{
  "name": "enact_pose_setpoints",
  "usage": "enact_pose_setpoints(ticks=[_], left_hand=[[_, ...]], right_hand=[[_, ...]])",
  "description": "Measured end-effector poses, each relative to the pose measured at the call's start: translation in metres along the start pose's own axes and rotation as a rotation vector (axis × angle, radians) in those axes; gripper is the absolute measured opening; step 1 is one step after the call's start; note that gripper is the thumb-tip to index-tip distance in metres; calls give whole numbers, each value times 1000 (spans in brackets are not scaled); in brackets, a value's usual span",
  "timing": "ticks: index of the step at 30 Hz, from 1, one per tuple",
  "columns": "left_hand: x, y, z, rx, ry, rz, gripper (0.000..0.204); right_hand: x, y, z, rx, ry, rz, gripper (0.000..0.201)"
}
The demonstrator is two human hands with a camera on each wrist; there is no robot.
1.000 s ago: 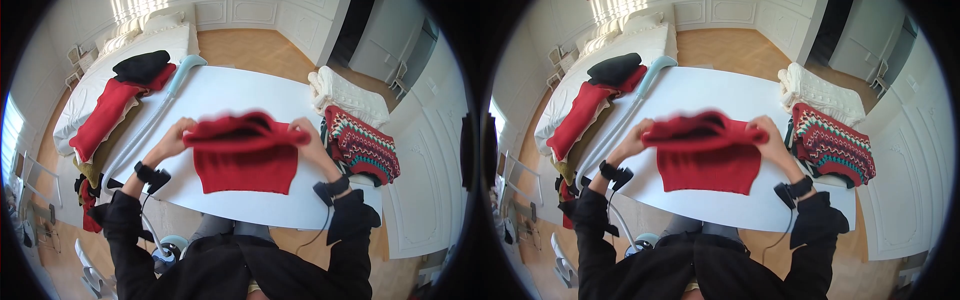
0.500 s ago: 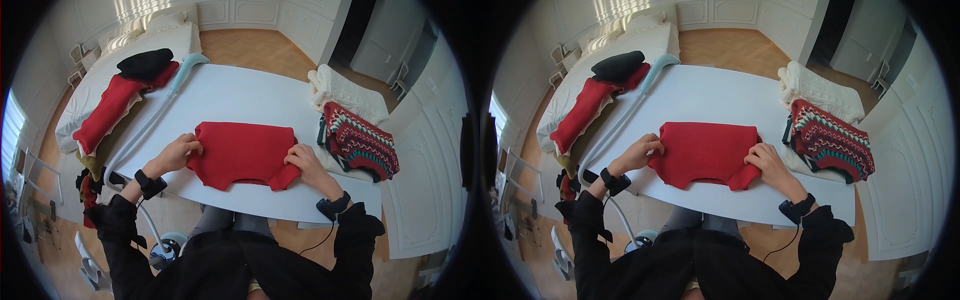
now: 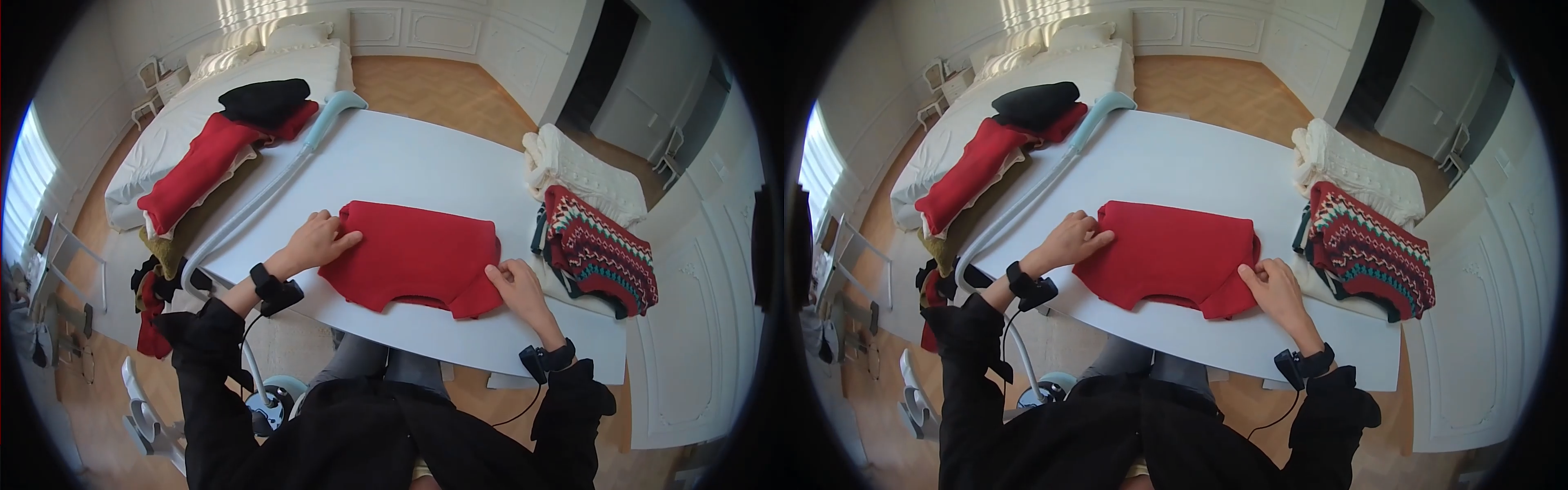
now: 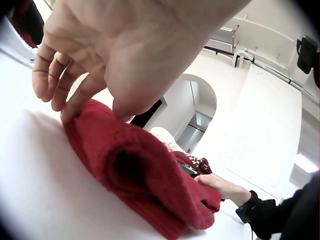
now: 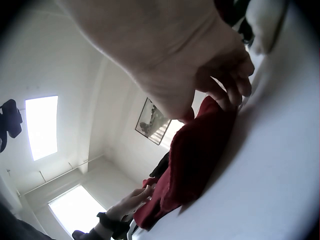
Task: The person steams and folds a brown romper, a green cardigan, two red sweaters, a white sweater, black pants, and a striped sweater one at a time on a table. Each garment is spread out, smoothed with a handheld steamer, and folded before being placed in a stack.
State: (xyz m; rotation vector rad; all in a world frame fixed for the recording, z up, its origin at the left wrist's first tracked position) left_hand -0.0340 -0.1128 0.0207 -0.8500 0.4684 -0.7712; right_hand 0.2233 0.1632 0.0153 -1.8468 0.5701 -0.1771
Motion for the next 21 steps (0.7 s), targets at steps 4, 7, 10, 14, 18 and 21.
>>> enact_pose_setpoints(ticks=[4,7,10,14,18,21], left_hand=[[-4,14,-8,103,-28,-19,62],[-2,22,-13,117,7,43,63],[3,18,-7,416,-27,78,60],[4,23,-2,803,-126,74,55],[14,7,4,1215,-277,28,52],[20,-23,-4,1265,-231,120,51]], right_hand=[[0,10,-6,15,-25,-41,50],[1,13,-16,36,-19,-84,52],[-2,23,-16,-133,-40,68,46],[-12,21,-20,-281,-70,16,43],[-26,-2,-39,-487,-15,-123,39],[-50,-13,-73,-586,-163,109,35]])
Point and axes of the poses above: each hand's wrist, its own x-axis away from the middle knuckle, its own y-axis out of the palm, z = x × y, the point moved 3 cm from there along -x, towards the middle knuckle, and after that the axes turned 14 degrees about x, right-handed, at the moved point
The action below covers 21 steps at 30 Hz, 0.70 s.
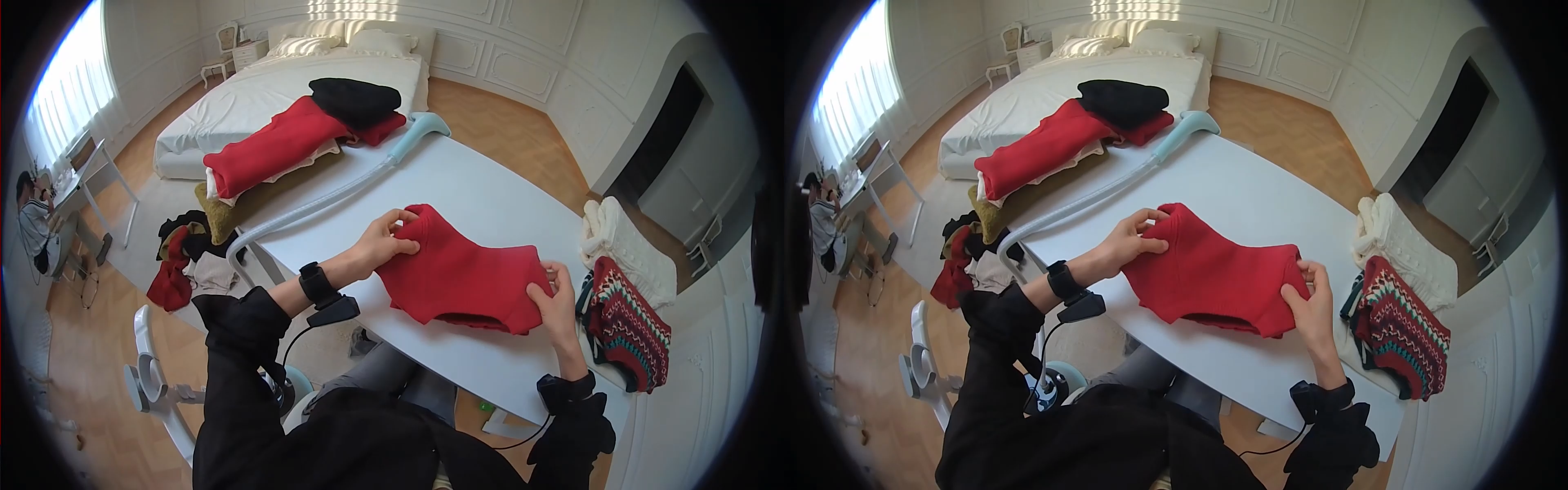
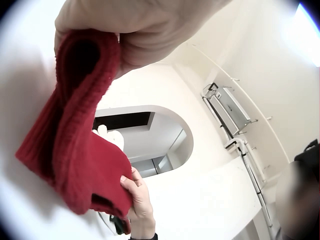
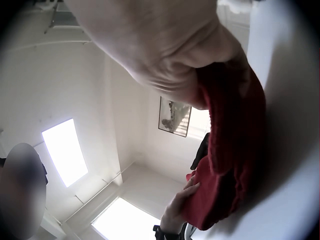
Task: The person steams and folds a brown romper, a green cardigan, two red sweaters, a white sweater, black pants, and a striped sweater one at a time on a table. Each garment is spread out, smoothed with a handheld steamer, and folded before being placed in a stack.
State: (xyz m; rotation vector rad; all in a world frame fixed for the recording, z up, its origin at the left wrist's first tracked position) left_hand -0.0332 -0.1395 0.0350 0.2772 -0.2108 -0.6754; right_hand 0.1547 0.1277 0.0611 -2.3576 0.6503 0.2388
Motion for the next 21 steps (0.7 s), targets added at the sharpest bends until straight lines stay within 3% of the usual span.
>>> enact_pose_setpoints(ticks=[1,3,7,8,9,10,12,14,16,18,21], left_hand=[[2,-10,11,27,85,36,50],[10,-34,41,66,214,96,47],[31,-99,114,6,570,336,45],[36,-115,134,-5,625,476,45],[38,-132,154,145,681,391,44],[40,-152,171,216,752,415,44],[41,-205,193,218,834,581,47],[38,-268,187,25,676,837,49],[18,-357,152,-155,645,875,48],[24,-369,127,-82,459,909,43],[30,-364,125,-70,558,941,40]], right_hand=[[-11,7,-16,-56,50,15,35],[-52,29,-26,24,-173,35,34],[-149,85,-108,-139,-406,42,34],[-169,97,-135,-257,-430,18,39],[-194,110,-153,-270,-438,37,44],[-213,121,-168,-282,-450,56,49],[-227,141,-188,-329,-439,19,58],[-222,154,-182,-292,-420,-28,59],[-198,161,-158,-129,-416,-185,56],[-168,154,-129,4,-387,-253,51],[-135,140,-82,115,-292,-343,42]])
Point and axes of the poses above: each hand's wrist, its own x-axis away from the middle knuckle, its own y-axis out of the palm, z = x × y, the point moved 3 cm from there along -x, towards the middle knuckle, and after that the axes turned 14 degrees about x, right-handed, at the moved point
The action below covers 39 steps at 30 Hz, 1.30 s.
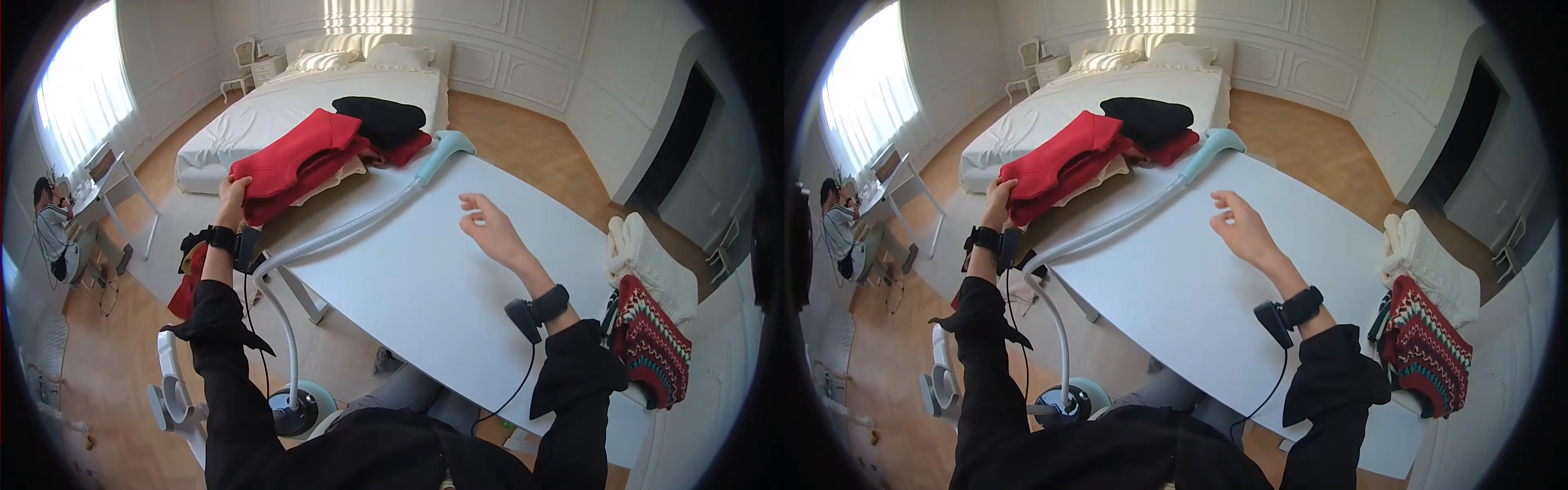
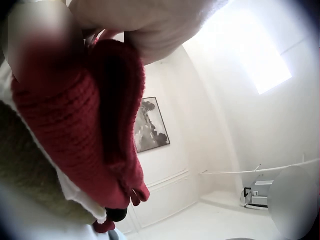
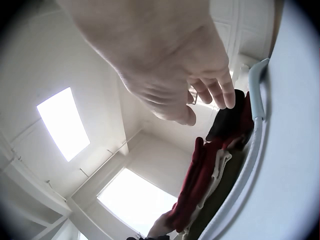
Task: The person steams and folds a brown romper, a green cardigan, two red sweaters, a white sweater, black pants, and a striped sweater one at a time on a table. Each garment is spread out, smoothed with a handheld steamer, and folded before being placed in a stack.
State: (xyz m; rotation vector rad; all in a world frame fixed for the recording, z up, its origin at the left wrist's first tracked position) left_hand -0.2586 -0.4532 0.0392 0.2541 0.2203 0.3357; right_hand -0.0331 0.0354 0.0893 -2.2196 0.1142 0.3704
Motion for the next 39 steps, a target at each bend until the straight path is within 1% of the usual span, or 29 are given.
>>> enact_pose_setpoints(ticks=[2,4,5,7,8,9,10,11,12,13,14,15,17,18,19,21,22,23,25,26,27,28,29,31,32,35,36,37,39], left_hand=[[7,6,7,-8,-11,0,40],[7,9,10,-37,8,3,46],[6,6,10,-37,4,-8,46],[5,5,10,-168,106,35,54],[4,4,8,-220,147,3,59],[1,4,2,-242,221,-11,58],[2,3,0,-292,240,-74,59],[5,6,0,-391,377,-69,62],[17,16,12,-725,425,-17,66],[25,25,10,-933,543,70,68],[41,41,11,-1023,625,105,68],[56,57,9,-1010,652,102,65],[102,103,15,-1095,601,41,63],[111,119,5,-1085,697,-9,63],[136,140,8,-1016,775,-134,60],[177,182,7,-920,847,-403,54],[188,201,-5,-760,853,-573,49],[200,219,-15,-597,852,-739,45],[249,258,-19,-482,629,-1003,40],[275,274,-16,-477,529,-1122,38],[300,289,-14,-470,426,-1239,37],[320,303,-14,-455,394,-1337,35],[337,315,-17,-437,362,-1433,34],[365,335,-27,-381,249,-1569,32],[378,343,-28,-352,186,-1620,31],[400,357,-38,-308,80,-1682,30],[404,359,-38,-308,76,-1686,28],[406,361,-43,-304,83,-1694,28],[407,362,-52,-341,163,-1654,28]], right_hand=[[32,-1,18,23,18,-16,40],[58,-4,31,5,132,-41,38],[67,-4,34,6,143,-35,38],[94,-10,49,-23,164,-24,37],[108,-14,57,-14,214,10,37],[118,-15,61,-32,199,-21,36],[129,-18,64,-49,189,-47,35],[140,-21,67,-39,210,-33,34],[150,-25,70,-29,226,-22,33],[159,-32,75,-14,275,16,33],[165,-37,77,6,276,22,33],[171,-43,79,22,268,22,33],[183,-60,83,52,283,96,32],[187,-67,84,73,273,145,31],[191,-74,87,76,280,157,31],[204,-92,91,288,268,319,32],[210,-102,84,359,271,387,31],[216,-109,83,361,273,396,31],[232,-127,80,641,242,604,31],[239,-132,83,644,246,610,31],[248,-140,84,769,279,669,34],[256,-146,85,896,313,725,38],[263,-150,86,903,316,728,38],[281,-156,93,1135,553,690,46],[290,-158,101,1113,609,663,49],[308,-162,118,1029,662,629,45],[310,-164,118,1050,643,640,36],[310,-167,120,1054,649,647,36],[308,-176,123,864,612,767,26]])
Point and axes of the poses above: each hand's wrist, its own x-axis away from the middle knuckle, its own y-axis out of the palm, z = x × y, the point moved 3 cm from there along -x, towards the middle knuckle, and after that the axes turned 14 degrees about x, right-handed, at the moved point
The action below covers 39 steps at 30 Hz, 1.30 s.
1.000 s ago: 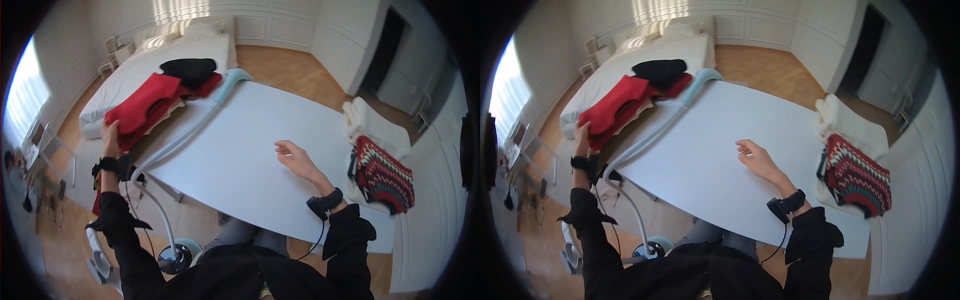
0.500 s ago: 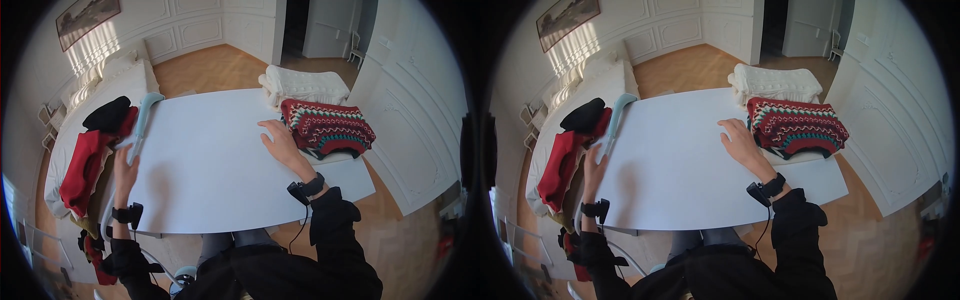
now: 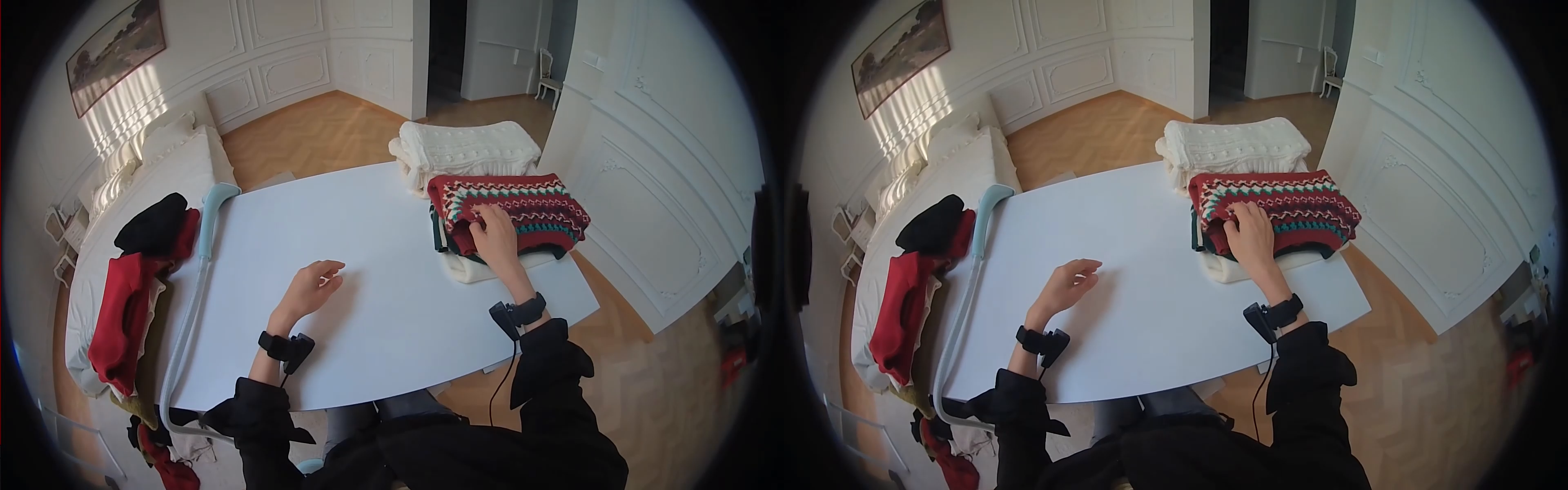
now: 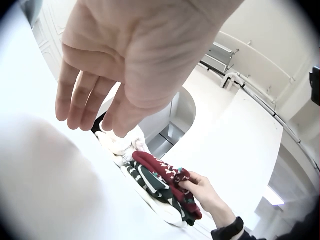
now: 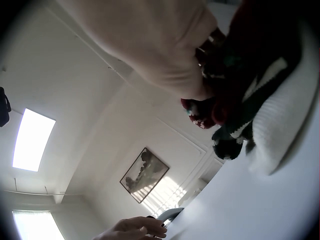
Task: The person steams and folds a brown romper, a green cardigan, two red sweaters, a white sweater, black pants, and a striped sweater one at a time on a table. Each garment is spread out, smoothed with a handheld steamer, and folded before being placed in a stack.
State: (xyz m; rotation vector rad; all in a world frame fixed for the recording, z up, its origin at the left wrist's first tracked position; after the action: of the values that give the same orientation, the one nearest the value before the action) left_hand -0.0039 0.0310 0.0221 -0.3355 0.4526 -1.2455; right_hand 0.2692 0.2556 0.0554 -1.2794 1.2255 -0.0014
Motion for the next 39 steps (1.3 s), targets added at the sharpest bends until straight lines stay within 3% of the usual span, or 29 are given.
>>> enact_pose_setpoints(ticks=[1,3,8,10,12,14,15,16,18,20,21,22,24,25,26,30,32,34,39], left_hand=[[0,1,-4,3,5,-8,28],[-1,3,-2,-12,117,40,32],[4,4,26,-33,170,103,57],[3,8,30,-61,206,136,66],[4,11,32,-63,425,199,76],[1,6,16,-8,438,195,74],[2,3,17,48,458,194,71],[5,-1,14,316,333,172,63],[11,-7,6,513,299,108,56],[18,-14,2,502,273,109,50],[20,-16,2,493,255,107,45],[20,-21,-1,493,253,114,45],[15,-34,-9,573,166,295,33],[18,-39,-9,597,197,338,27],[20,-47,-14,614,232,373,26],[39,-70,-20,790,215,490,23],[47,-80,-27,885,238,531,22],[49,-92,-33,605,205,574,19],[59,-99,-30,892,100,613,22]], right_hand=[[-5,2,0,7,6,1,26],[-20,-9,-19,-89,55,230,18],[-33,-15,-100,-385,-26,220,14],[-24,-16,-144,-577,-79,173,13],[-7,-10,-187,-750,-161,44,13],[11,-1,-221,-807,-381,-26,18],[19,2,-232,-778,-400,-81,21],[25,3,-239,-748,-421,-137,24],[29,6,-241,-760,-456,-212,30],[31,4,-238,-826,-432,-309,34],[30,0,-234,-834,-445,-460,42],[34,-5,-228,-836,-450,-465,42],[45,-17,-214,-794,-539,-459,50],[50,-25,-203,-741,-575,-592,62],[56,-33,-192,-744,-584,-598,62],[100,-46,-148,-328,-835,-760,83],[117,-43,-130,-275,-869,-781,89],[123,-46,-126,-236,-877,-713,92],[127,-53,-120,-169,-940,-702,88]])
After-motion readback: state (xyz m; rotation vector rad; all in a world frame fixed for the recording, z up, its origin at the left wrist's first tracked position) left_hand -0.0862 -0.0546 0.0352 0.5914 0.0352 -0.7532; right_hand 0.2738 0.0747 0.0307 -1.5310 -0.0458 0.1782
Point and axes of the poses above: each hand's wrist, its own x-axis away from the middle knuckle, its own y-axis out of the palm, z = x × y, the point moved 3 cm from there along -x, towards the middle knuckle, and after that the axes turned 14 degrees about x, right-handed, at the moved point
